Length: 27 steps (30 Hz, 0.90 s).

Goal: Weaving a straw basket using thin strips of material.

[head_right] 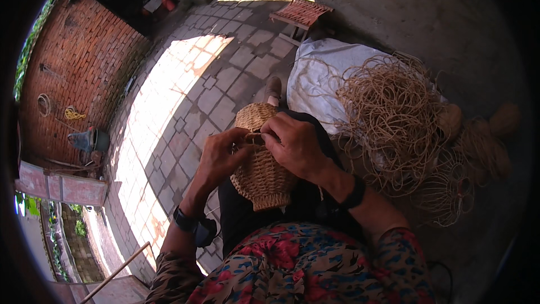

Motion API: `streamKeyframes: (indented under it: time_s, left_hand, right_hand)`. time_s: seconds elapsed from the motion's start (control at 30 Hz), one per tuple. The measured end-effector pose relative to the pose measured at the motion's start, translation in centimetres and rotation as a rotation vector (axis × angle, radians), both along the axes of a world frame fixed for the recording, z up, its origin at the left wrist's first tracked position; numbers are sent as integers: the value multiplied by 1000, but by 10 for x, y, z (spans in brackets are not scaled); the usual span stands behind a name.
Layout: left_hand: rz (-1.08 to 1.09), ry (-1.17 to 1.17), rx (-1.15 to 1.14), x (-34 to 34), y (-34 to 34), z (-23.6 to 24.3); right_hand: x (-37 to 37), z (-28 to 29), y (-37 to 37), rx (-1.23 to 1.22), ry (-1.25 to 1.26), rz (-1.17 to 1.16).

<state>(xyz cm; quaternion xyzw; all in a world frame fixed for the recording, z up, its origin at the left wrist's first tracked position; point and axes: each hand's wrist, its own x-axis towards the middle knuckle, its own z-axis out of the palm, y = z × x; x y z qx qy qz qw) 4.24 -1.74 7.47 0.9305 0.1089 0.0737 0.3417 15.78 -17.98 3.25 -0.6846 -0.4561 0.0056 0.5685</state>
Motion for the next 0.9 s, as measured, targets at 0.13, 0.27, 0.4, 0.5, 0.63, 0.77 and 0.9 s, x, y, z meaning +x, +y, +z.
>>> streamKeyframes:
  time_s: [0.13,0.27,0.4,0.5,0.63,0.77,0.9]
  left_hand:
    - [-25,5,28,2,-1,5]
    - [2,-85,175,0,-5,11]
    - [-28,-203,185,-2,-4,9]
    - [24,-329,175,-1,-11,6]
    - [316,-389,297,-3,-11,0]
    - [222,-124,333,0,-18,-7]
    - [195,-176,-41,1,-11,-21]
  right_hand:
    - [1,6,1,-30,40,-11]
    - [2,1,5,15,49,-52]
    - [-5,11,7,33,-71,-61]
    - [-11,-4,10,-55,-20,32]
    - [-9,-12,9,1,228,103]
    - [-5,-9,6,49,463,158]
    - [1,-11,9,251,765,204]
